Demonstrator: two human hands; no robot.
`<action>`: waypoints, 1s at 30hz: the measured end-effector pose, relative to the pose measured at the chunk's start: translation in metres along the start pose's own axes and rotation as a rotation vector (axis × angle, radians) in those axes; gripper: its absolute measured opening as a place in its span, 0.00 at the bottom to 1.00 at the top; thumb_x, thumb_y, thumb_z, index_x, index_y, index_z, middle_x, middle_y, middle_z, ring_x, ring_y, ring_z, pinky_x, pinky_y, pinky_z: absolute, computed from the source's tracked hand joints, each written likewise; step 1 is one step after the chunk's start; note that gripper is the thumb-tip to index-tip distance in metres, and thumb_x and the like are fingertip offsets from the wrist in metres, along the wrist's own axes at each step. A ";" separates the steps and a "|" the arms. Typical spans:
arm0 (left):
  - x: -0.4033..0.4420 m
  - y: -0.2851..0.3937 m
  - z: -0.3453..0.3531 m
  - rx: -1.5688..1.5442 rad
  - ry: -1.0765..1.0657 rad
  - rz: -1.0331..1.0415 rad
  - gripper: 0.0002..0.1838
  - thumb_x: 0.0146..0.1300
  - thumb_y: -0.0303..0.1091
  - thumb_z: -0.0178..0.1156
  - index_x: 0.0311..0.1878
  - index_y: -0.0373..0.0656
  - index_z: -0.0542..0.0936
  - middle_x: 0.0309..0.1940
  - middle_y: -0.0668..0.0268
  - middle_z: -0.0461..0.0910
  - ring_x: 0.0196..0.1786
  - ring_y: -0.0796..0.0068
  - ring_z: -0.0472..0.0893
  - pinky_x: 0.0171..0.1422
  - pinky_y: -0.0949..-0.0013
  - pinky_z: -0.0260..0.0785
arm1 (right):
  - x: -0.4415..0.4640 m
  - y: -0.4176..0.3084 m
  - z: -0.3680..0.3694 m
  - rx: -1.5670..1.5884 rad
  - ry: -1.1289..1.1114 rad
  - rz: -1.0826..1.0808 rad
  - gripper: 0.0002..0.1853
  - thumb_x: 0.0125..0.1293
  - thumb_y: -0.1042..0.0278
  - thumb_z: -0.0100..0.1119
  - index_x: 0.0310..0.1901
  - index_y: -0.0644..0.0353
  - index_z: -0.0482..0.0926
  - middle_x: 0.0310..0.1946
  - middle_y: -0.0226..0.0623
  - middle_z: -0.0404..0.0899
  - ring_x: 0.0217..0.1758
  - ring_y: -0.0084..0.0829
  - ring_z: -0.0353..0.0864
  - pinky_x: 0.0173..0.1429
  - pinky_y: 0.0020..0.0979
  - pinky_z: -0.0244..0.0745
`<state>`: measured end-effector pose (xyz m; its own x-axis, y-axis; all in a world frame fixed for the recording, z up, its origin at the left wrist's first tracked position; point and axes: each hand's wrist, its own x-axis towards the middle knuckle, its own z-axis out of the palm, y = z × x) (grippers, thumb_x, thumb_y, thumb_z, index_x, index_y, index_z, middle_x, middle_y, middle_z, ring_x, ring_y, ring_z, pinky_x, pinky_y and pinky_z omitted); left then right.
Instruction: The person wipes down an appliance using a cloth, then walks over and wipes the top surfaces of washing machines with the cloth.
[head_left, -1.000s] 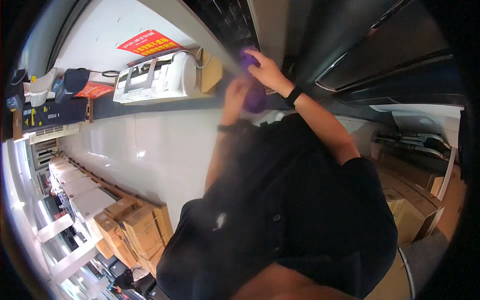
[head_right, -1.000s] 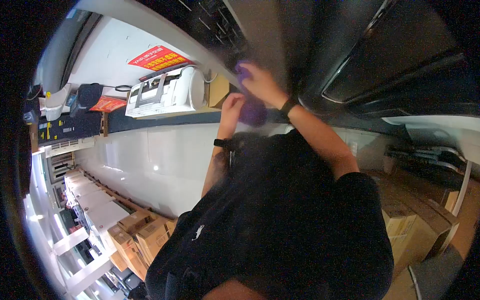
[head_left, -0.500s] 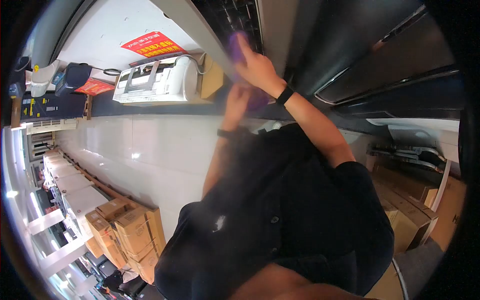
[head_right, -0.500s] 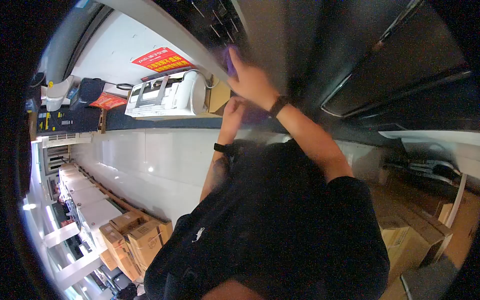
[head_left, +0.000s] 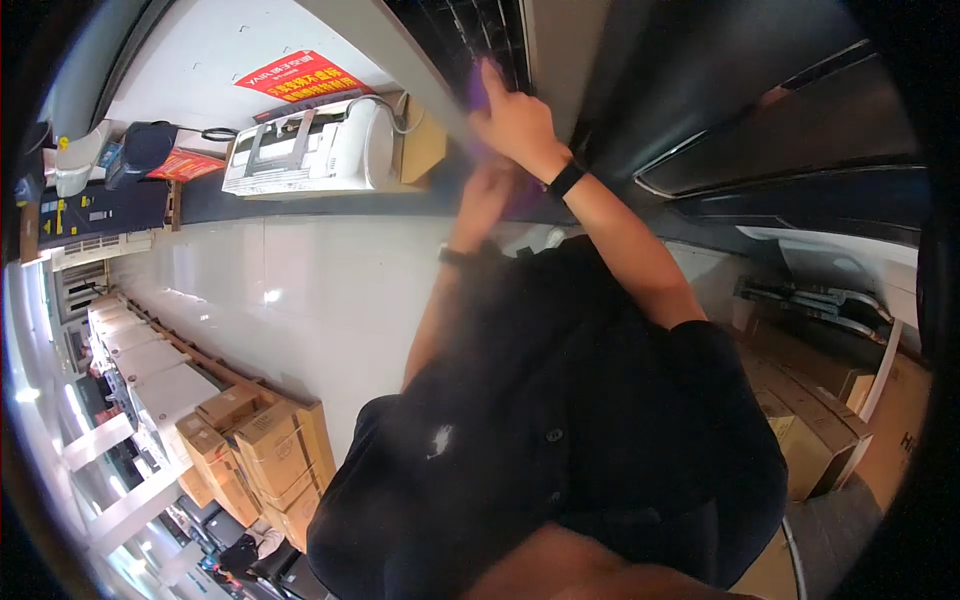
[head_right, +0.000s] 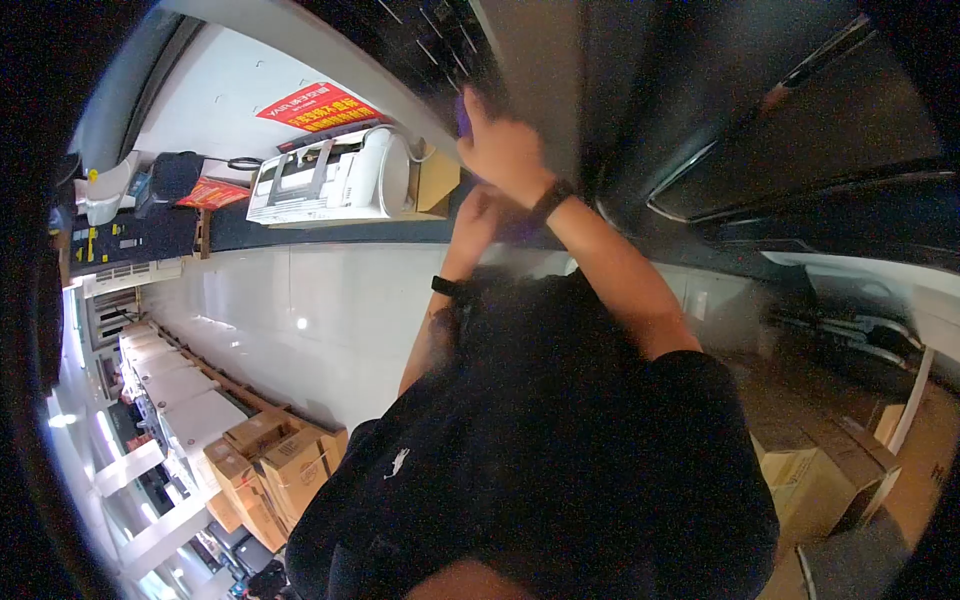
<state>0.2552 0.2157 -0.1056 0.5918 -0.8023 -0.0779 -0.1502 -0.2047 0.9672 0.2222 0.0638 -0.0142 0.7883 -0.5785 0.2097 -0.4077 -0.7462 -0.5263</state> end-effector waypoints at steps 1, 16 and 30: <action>-0.001 0.001 -0.001 0.011 -0.025 0.013 0.14 0.72 0.37 0.57 0.54 0.40 0.82 0.43 0.56 0.86 0.46 0.64 0.84 0.54 0.62 0.75 | 0.000 0.000 0.000 -0.026 -0.015 0.010 0.43 0.63 0.55 0.58 0.78 0.56 0.56 0.26 0.52 0.85 0.29 0.54 0.86 0.36 0.53 0.81; 0.000 -0.024 0.009 0.101 -0.057 -0.067 0.12 0.72 0.36 0.55 0.49 0.38 0.81 0.42 0.56 0.83 0.46 0.58 0.81 0.49 0.60 0.73 | -0.006 0.010 0.016 -0.112 -0.162 0.053 0.29 0.63 0.64 0.54 0.64 0.65 0.66 0.31 0.55 0.86 0.35 0.57 0.88 0.38 0.54 0.82; -0.018 0.033 0.004 0.013 -0.025 -0.192 0.07 0.70 0.28 0.58 0.47 0.38 0.79 0.33 0.71 0.80 0.34 0.83 0.75 0.38 0.75 0.68 | 0.005 0.010 0.002 0.073 -0.290 0.135 0.41 0.60 0.54 0.59 0.71 0.68 0.60 0.38 0.63 0.85 0.45 0.60 0.87 0.51 0.53 0.82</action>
<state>0.2363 0.2213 -0.0735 0.5910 -0.7613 -0.2669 -0.0468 -0.3626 0.9308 0.2226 0.0541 -0.0204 0.8320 -0.5450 -0.1037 -0.4916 -0.6376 -0.5931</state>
